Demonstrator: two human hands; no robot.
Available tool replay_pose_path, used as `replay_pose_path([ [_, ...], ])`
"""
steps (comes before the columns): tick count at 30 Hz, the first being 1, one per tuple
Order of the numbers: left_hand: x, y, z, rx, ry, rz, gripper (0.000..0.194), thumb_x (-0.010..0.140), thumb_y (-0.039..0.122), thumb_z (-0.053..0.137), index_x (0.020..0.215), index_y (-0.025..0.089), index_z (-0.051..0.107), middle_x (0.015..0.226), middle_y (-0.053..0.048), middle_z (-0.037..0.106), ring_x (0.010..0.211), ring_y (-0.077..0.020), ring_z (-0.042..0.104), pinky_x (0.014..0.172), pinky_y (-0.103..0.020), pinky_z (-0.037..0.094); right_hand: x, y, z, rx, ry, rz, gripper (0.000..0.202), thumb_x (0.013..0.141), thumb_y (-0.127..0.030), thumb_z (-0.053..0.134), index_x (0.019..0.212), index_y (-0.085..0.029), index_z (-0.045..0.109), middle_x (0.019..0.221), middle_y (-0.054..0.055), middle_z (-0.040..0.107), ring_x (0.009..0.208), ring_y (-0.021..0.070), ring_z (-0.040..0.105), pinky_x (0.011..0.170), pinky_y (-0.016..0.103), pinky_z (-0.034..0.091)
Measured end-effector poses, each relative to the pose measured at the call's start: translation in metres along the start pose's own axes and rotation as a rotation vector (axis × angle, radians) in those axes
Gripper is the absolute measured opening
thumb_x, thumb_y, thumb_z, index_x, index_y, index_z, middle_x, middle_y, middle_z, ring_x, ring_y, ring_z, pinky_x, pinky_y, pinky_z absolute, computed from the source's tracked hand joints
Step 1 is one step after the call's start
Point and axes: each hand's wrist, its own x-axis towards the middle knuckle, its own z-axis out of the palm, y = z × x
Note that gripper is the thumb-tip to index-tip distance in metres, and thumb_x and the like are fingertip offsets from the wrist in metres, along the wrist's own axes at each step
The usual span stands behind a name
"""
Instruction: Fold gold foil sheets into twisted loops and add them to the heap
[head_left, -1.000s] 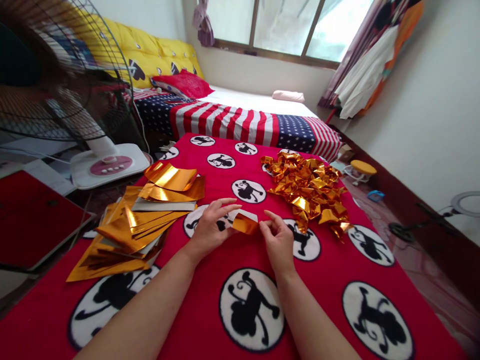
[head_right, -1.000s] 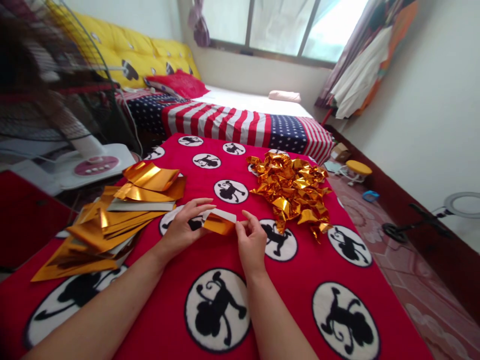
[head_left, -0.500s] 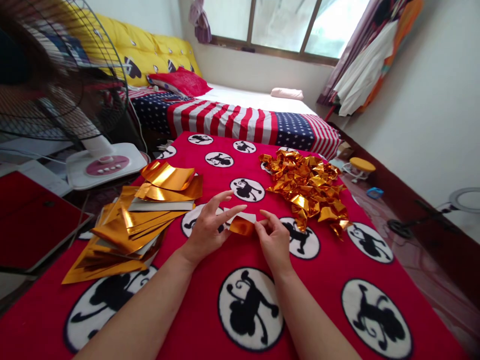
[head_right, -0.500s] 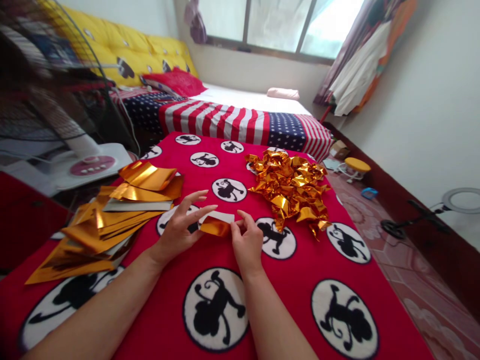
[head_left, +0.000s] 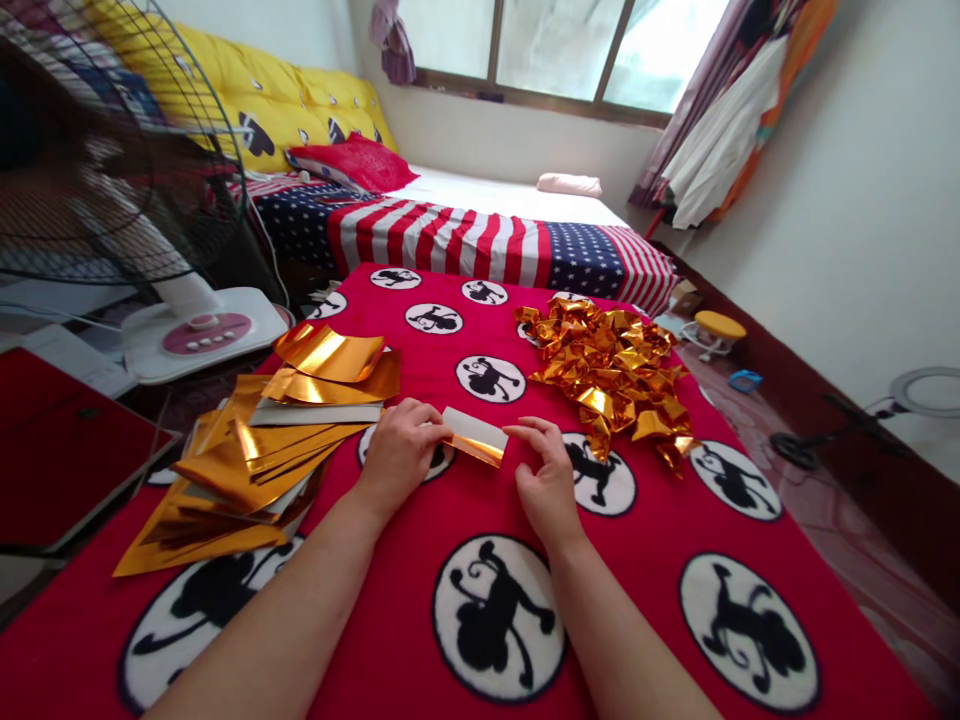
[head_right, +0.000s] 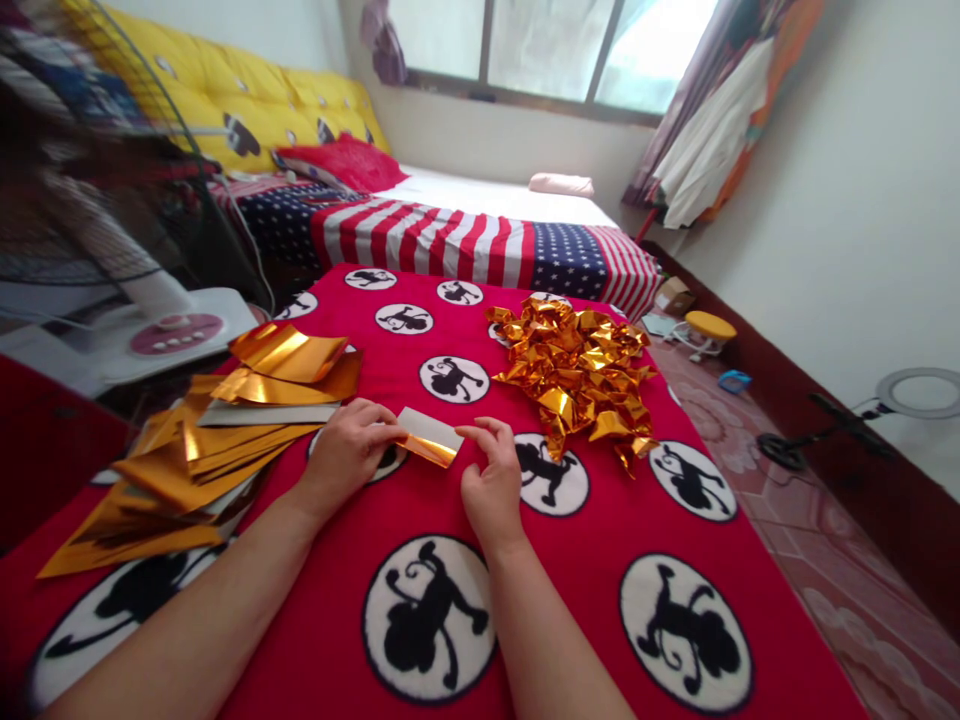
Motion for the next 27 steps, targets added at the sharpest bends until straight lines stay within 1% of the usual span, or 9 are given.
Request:
replay_pose_path([
  [3, -0.001, -0.004, 0.004, -0.125, -0.001, -0.005, 0.022, 0.085, 0.013, 0.058, 0.088, 0.026, 0.076, 0.086, -0.002, 0.071, 0.083, -0.0185, 0.059, 0.076, -0.035, 0.043, 0.0, -0.001, 0.002, -0.037, -0.047, -0.019, 0.042, 0.07, 0.0, 0.052, 0.097, -0.026, 0.071, 0.108, 0.005, 0.058, 0.106, 0.0205, 0.056, 0.096, 0.036, 0.044],
  [8, 0.0, -0.006, 0.008, -0.296, 0.089, -0.07, 0.024, 0.084, 0.01, 0.057, 0.088, 0.024, 0.076, 0.087, -0.002, 0.072, 0.083, -0.0174, 0.06, 0.077, -0.032, 0.045, -0.002, -0.001, 0.003, -0.018, -0.061, -0.059, 0.018, 0.078, -0.01, 0.061, 0.082, -0.025, 0.071, 0.093, 0.004, 0.061, 0.091, 0.0199, 0.058, 0.084, 0.035, 0.047],
  [11, 0.001, -0.007, 0.009, -0.316, 0.127, -0.081, 0.025, 0.082, 0.009, 0.057, 0.087, 0.024, 0.077, 0.087, -0.002, 0.072, 0.084, -0.0182, 0.06, 0.078, -0.033, 0.046, -0.005, -0.005, 0.001, -0.05, -0.099, -0.112, 0.026, 0.076, -0.006, 0.057, 0.089, -0.025, 0.069, 0.094, 0.003, 0.061, 0.092, 0.0203, 0.058, 0.085, 0.036, 0.046],
  [14, 0.002, -0.006, 0.009, -0.352, 0.156, -0.108, 0.026, 0.082, 0.01, 0.057, 0.089, 0.025, 0.077, 0.087, -0.002, 0.072, 0.085, -0.0178, 0.061, 0.079, -0.032, 0.047, -0.007, -0.013, -0.001, -0.085, -0.1, -0.16, 0.048, 0.069, -0.002, 0.056, 0.11, -0.025, 0.062, 0.111, 0.005, 0.06, 0.106, 0.023, 0.056, 0.095, 0.039, 0.043],
  [16, 0.002, -0.006, 0.009, -0.373, 0.163, -0.118, 0.025, 0.083, 0.011, 0.057, 0.09, 0.025, 0.077, 0.087, -0.002, 0.072, 0.083, -0.0173, 0.061, 0.078, -0.031, 0.047, -0.008, -0.017, -0.002, -0.101, -0.077, -0.178, 0.061, 0.067, -0.003, 0.059, 0.124, -0.025, 0.053, 0.121, 0.007, 0.056, 0.114, 0.025, 0.052, 0.101, 0.042, 0.04],
  [18, 0.002, -0.007, 0.009, -0.377, 0.16, -0.12, 0.025, 0.083, 0.012, 0.057, 0.089, 0.025, 0.077, 0.087, -0.002, 0.072, 0.083, -0.0173, 0.061, 0.078, -0.031, 0.048, -0.008, -0.018, -0.001, -0.122, -0.054, -0.184, 0.063, 0.07, -0.009, 0.064, 0.129, -0.026, 0.05, 0.124, 0.008, 0.055, 0.116, 0.0258, 0.051, 0.102, 0.043, 0.038],
  [20, 0.002, -0.007, 0.009, -0.372, 0.148, -0.114, 0.024, 0.083, 0.013, 0.057, 0.09, 0.025, 0.077, 0.087, -0.003, 0.072, 0.083, -0.0174, 0.061, 0.078, -0.032, 0.048, -0.008, -0.017, -0.001, -0.145, -0.043, -0.181, 0.049, 0.076, -0.015, 0.066, 0.123, -0.028, 0.057, 0.119, 0.007, 0.057, 0.113, 0.025, 0.053, 0.1, 0.043, 0.039],
  [23, 0.001, -0.007, 0.01, -0.352, 0.14, -0.103, 0.025, 0.083, 0.012, 0.056, 0.09, 0.025, 0.077, 0.088, -0.003, 0.073, 0.084, -0.0176, 0.061, 0.078, -0.033, 0.048, -0.007, -0.013, -0.002, -0.181, -0.041, -0.193, 0.019, 0.084, -0.019, 0.062, 0.098, -0.029, 0.069, 0.102, 0.004, 0.063, 0.098, 0.0218, 0.058, 0.091, 0.04, 0.042],
  [27, 0.002, -0.001, 0.006, -0.22, 0.102, -0.048, 0.022, 0.079, 0.01, 0.061, 0.085, 0.025, 0.076, 0.09, -0.003, 0.072, 0.088, -0.0198, 0.059, 0.08, -0.036, 0.046, -0.007, -0.009, -0.004, -0.281, -0.056, -0.26, 0.014, 0.086, -0.019, 0.06, 0.084, -0.027, 0.071, 0.085, 0.002, 0.066, 0.083, 0.0192, 0.057, 0.083, 0.038, 0.04],
])
